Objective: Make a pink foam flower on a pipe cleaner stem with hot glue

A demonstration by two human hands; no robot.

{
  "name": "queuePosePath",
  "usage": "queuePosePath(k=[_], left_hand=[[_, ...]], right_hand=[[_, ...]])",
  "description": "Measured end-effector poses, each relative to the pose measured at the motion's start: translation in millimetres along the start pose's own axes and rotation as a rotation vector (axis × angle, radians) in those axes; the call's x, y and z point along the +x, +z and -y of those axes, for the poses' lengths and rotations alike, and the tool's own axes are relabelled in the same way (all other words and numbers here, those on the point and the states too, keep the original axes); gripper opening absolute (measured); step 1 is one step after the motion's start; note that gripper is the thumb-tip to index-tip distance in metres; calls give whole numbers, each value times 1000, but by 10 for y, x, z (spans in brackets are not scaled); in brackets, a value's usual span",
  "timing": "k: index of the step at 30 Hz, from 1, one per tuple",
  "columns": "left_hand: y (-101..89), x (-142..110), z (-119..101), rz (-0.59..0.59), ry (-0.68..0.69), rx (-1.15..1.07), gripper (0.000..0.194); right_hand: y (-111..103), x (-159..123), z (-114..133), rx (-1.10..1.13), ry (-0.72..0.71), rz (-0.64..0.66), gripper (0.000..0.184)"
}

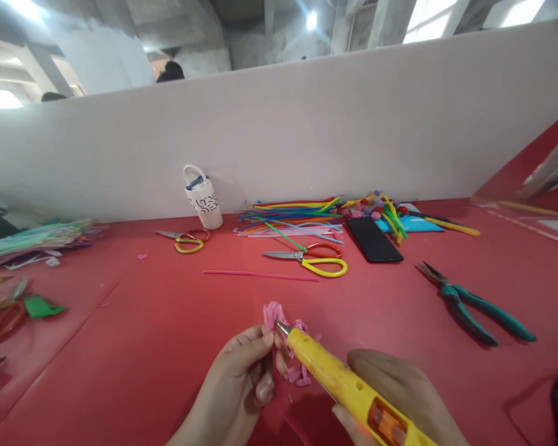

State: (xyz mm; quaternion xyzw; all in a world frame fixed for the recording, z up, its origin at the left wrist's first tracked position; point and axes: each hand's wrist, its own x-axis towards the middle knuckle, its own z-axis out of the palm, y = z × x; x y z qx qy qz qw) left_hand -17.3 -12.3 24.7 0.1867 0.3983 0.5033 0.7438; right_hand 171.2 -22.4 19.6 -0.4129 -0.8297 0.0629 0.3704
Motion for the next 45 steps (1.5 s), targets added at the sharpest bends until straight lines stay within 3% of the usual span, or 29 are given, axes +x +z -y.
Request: queuePosePath(k=[5, 11, 16, 21, 24, 26, 30, 33, 39, 45], left_hand=[[26, -20, -31, -65, 87, 76, 12], [-16, -7, -60, -107, 98, 91, 11], [-41, 0, -44, -75, 80, 82, 11], [-19, 1, -57, -69, 68, 102, 11], [-23, 10, -55, -59, 58, 114, 12], [-33, 20, -47, -53, 46, 127, 11], [-45, 37, -29, -40, 25, 139, 13], [-45, 33, -27, -40, 9, 144, 14], [-56, 16, -30, -20, 8, 151, 13], [-41, 25, -10, 11, -14, 139, 14]], right_hand=[[53, -1, -44, 48, -6, 61, 25], [29, 64, -108, 52, 143, 146, 15], [96, 70, -452, -304, 326, 296, 25], [84, -38, -713, -408, 238, 440, 36], [24, 1, -640, -392, 178, 411, 44], [28, 66, -505, -316, 61, 372, 45], [201, 152, -237, -200, -242, 410, 11], [349, 163, -166, -221, -347, 440, 7], [435, 161, -178, -120, -293, 439, 17], [275, 189, -161, 16, -52, 305, 17]])
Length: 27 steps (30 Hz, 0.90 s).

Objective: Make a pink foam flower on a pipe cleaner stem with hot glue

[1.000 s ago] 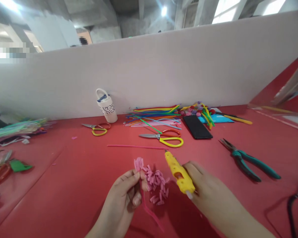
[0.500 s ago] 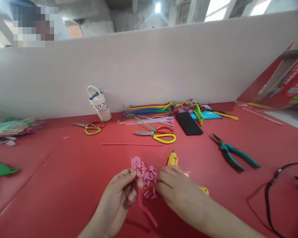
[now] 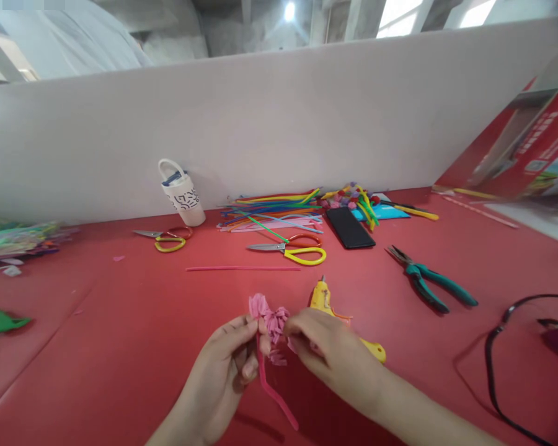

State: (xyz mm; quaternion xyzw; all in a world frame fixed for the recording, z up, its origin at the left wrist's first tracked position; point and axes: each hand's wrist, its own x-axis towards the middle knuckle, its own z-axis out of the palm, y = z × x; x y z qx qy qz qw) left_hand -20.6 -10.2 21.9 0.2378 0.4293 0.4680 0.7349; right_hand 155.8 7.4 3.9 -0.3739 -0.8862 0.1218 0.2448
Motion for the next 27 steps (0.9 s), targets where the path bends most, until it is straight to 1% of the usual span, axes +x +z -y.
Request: queuePosePath(k=[2, 5, 8, 11, 15, 18, 23, 27], left_hand=[[13, -1, 20, 15, -26, 0, 15], [29, -3, 70, 47, -67, -16, 15], [36, -9, 129, 68, -101, -28, 14], [35, -20, 180, 74, -134, -32, 15], [42, -30, 218, 68, -177, -39, 16], [64, -22, 226, 70, -184, -24, 16], [101, -14, 233, 58, -182, 11, 15], [109, -25, 228, 69, -193, 17, 15]], right_hand=[[-86, -1, 10, 154, 79, -68, 20], [-186, -3, 56, 425, 228, -136, 16], [-229, -8, 134, 621, 354, -159, 13], [-237, -12, 192, 738, 398, -159, 13], [-247, -7, 198, 705, 377, -193, 16], [-259, 5, 181, 658, 395, -227, 17], [-244, 21, 182, 688, 423, -207, 17], [-221, 15, 192, 640, 425, -220, 17]])
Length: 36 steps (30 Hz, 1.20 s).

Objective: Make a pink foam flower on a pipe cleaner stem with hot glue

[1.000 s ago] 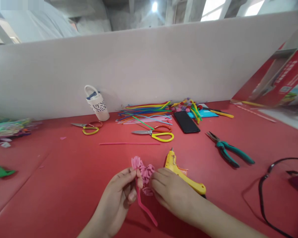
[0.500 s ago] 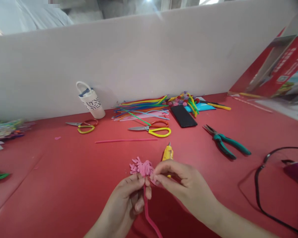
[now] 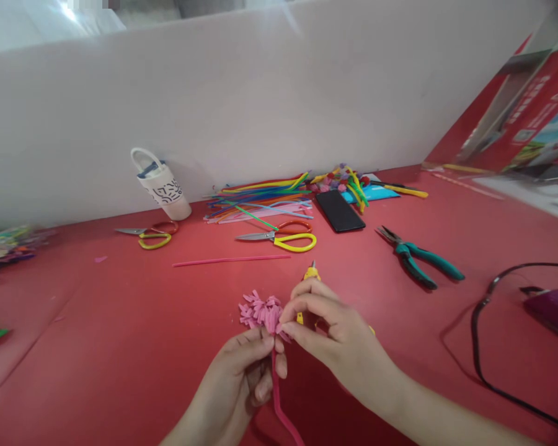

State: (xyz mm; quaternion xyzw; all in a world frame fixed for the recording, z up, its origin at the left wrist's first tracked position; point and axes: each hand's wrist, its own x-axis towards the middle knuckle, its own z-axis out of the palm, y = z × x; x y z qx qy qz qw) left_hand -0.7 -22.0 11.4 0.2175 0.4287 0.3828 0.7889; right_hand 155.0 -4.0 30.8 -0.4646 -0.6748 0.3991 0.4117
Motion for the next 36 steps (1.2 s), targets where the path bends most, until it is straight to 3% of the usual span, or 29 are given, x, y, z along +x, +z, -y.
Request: queuePosePath(k=[15, 23, 36], left_hand=[[-5, -5, 15, 45, -8, 21, 18], [-38, 15, 40, 37, 35, -8, 16], [-17, 1, 43, 26, 62, 48, 15]], right_hand=[[18, -42, -63, -203, -185, -48, 15], [42, -90, -111, -312, -417, -134, 12], [84, -107, -153, -369, -508, -154, 18]])
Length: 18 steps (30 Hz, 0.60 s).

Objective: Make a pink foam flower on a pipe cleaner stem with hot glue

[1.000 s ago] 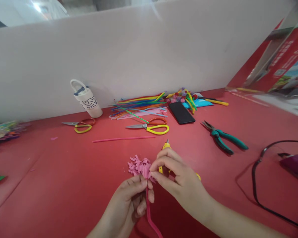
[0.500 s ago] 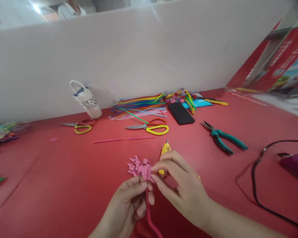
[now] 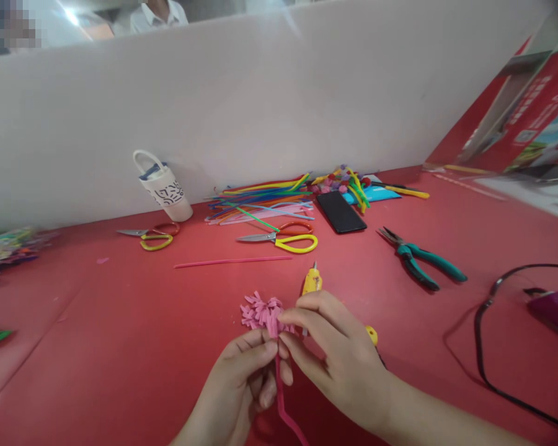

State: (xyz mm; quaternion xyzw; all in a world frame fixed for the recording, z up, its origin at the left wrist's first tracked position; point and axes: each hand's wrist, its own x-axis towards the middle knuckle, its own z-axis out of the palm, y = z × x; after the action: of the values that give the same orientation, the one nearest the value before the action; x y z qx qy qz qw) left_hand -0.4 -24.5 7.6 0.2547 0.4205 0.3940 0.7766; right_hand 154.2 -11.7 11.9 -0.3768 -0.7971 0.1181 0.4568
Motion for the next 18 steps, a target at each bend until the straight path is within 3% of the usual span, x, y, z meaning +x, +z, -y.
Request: queuePosePath(k=[18], left_hand=[[2, -15, -1, -15, 38, 20, 15]], right_hand=[[-4, -15, -5, -30, -27, -18, 21]])
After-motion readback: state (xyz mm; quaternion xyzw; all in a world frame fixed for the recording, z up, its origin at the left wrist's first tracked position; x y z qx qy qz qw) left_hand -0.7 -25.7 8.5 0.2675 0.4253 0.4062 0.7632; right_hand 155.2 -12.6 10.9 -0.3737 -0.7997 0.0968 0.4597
